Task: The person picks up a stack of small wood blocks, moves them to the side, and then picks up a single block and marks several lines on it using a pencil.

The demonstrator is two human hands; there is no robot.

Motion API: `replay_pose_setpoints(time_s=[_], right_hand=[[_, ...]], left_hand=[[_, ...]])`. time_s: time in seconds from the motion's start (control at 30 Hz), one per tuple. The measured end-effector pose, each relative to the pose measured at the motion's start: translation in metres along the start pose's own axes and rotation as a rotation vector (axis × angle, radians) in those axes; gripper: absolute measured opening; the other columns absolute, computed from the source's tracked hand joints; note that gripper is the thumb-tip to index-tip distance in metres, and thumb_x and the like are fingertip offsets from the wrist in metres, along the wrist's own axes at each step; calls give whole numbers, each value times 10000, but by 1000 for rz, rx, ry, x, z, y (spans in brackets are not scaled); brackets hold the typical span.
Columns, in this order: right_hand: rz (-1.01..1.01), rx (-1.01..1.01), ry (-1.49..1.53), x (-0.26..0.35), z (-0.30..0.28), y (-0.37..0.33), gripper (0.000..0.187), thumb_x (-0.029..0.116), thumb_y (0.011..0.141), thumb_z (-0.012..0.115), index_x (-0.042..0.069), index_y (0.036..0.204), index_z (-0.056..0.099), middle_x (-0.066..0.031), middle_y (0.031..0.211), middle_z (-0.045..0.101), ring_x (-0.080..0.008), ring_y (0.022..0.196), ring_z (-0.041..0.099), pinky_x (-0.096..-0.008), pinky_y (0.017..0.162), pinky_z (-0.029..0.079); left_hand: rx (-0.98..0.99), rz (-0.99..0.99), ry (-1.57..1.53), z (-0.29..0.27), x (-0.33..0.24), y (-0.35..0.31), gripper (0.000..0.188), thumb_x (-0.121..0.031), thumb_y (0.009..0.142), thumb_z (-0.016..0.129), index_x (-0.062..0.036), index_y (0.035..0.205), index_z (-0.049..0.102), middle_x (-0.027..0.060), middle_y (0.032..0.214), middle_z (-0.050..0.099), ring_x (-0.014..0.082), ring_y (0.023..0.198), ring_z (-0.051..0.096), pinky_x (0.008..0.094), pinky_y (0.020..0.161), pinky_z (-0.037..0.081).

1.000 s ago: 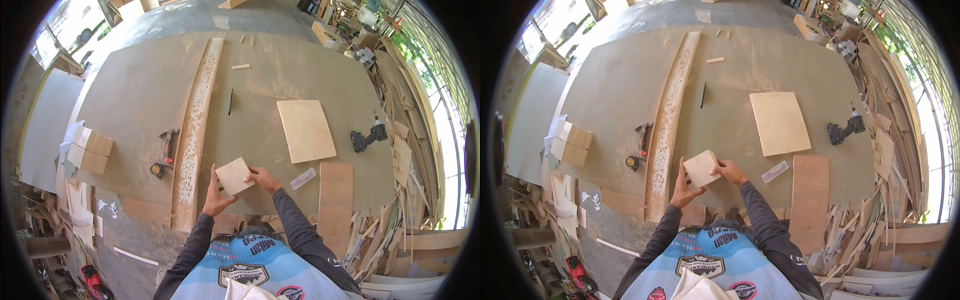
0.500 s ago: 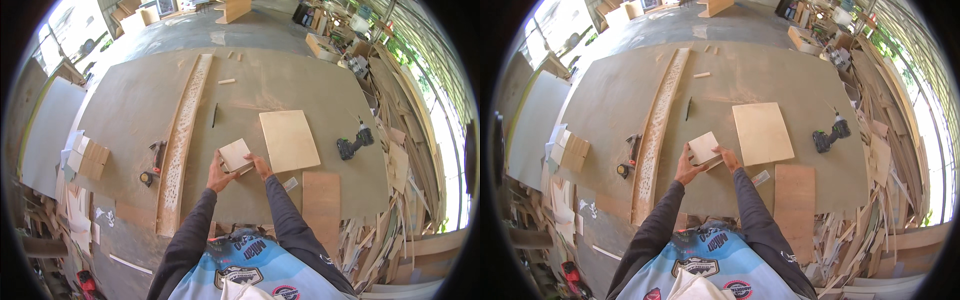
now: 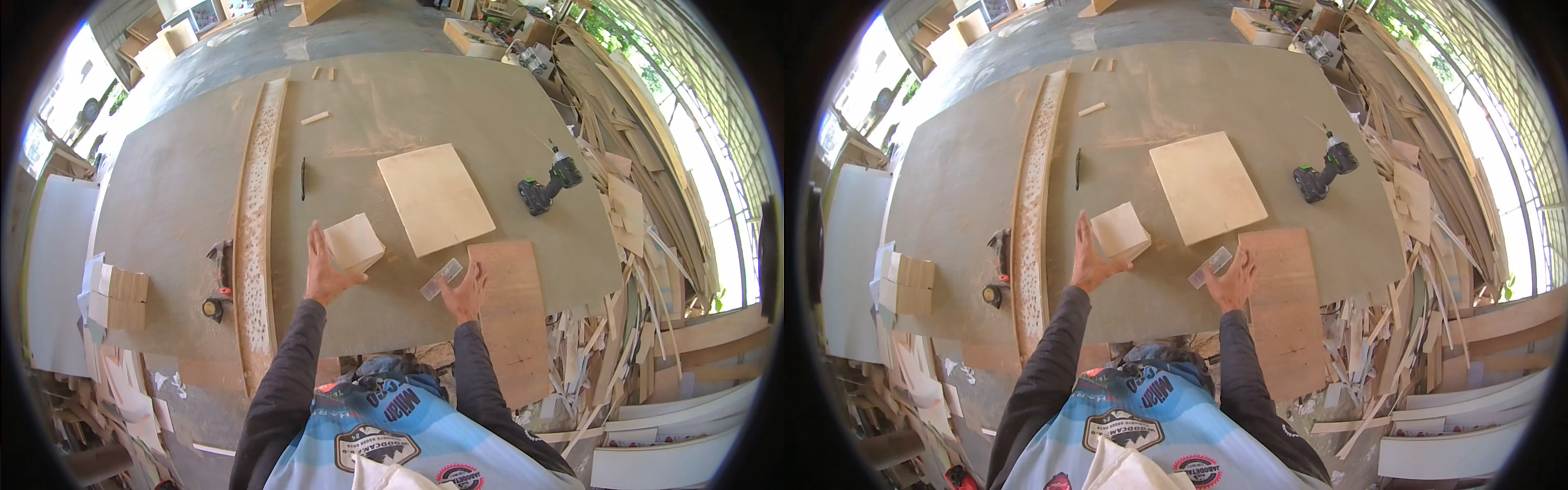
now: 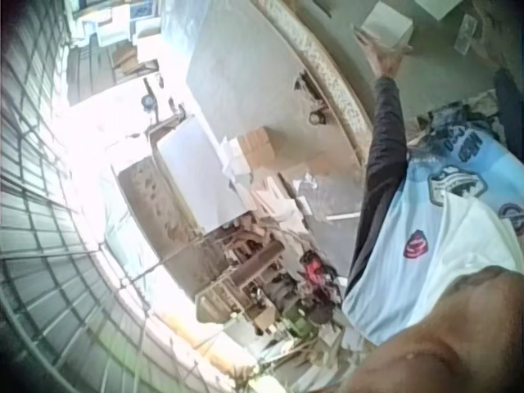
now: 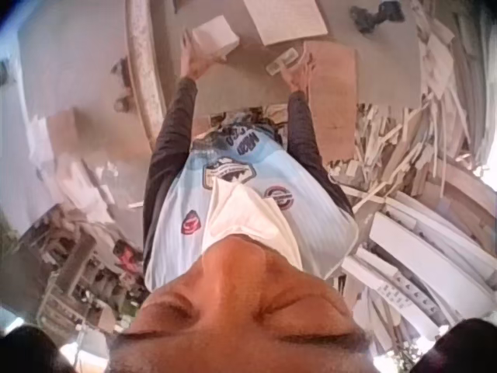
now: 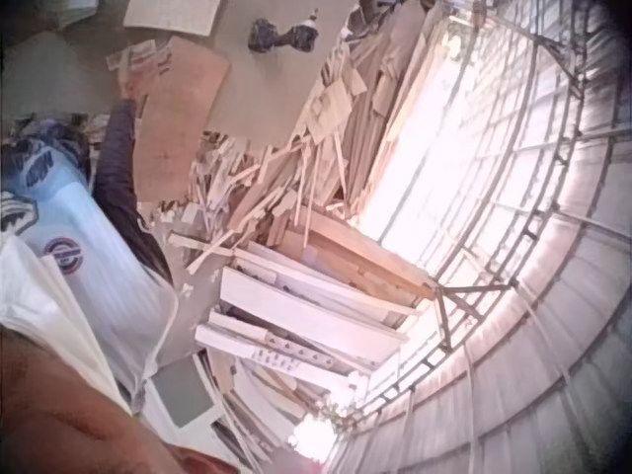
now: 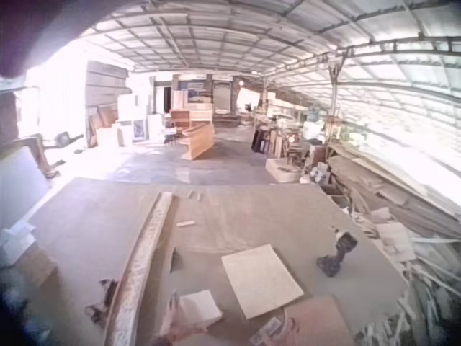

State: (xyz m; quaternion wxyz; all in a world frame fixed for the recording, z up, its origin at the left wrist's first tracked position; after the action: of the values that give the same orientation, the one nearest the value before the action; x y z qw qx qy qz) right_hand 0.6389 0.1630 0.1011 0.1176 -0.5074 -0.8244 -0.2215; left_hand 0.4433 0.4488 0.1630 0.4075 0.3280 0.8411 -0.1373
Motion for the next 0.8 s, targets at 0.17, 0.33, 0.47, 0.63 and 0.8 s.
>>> replay_pose_setpoints(time_s=[0.17,0.33,0.47,0.63,0.8], right_hand=[[367,130,168,5,13,-17,1039,453,744,872,-95,1481,386,-313,1429,542,-441,1322,554,-525,1083,456],[389,93,234,16,28,-23,992,387,702,890,-103,1437,438,-298,1277,656,-444,1170,654,-506,989,518],[453,203,460,25,17,-33,680,233,757,830,-99,1300,592,-232,1118,734,-348,1038,730,-413,919,561],[309,465,1204,47,7,-71,381,62,902,647,-86,1253,662,-127,1097,746,-194,962,726,-319,905,563],[271,829,1452,114,-13,-109,397,42,954,598,-73,1332,632,-125,1173,734,-171,1046,701,-325,938,562]], left_hand=[[-87,-291,-264,48,48,-19,1581,-138,546,988,-11,1640,-146,231,1703,144,369,1574,228,425,1263,321],[-60,-339,-608,80,55,-19,1466,1,629,886,-41,1644,-172,242,1648,278,395,1489,393,435,1151,474],[-193,-311,-757,89,66,-8,1266,16,694,811,-35,1658,-9,226,1560,414,392,1358,530,456,1046,534],[90,-644,-965,83,65,-48,673,-81,870,724,13,1493,487,163,1350,608,266,1195,616,401,911,547],[430,-366,-942,42,-5,-109,423,-238,969,735,21,1296,661,101,1156,683,179,1029,642,348,898,530]])
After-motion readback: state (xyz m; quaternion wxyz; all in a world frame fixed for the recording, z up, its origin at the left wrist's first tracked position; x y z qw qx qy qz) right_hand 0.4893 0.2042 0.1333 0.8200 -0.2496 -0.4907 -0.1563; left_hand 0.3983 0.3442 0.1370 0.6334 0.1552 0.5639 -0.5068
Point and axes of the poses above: each hand's wrist, its own y-axis towards the middle knuckle, its own z-axis out of the palm, x = y × z, the point moved 6 cm from there along y, towards the middle knuckle
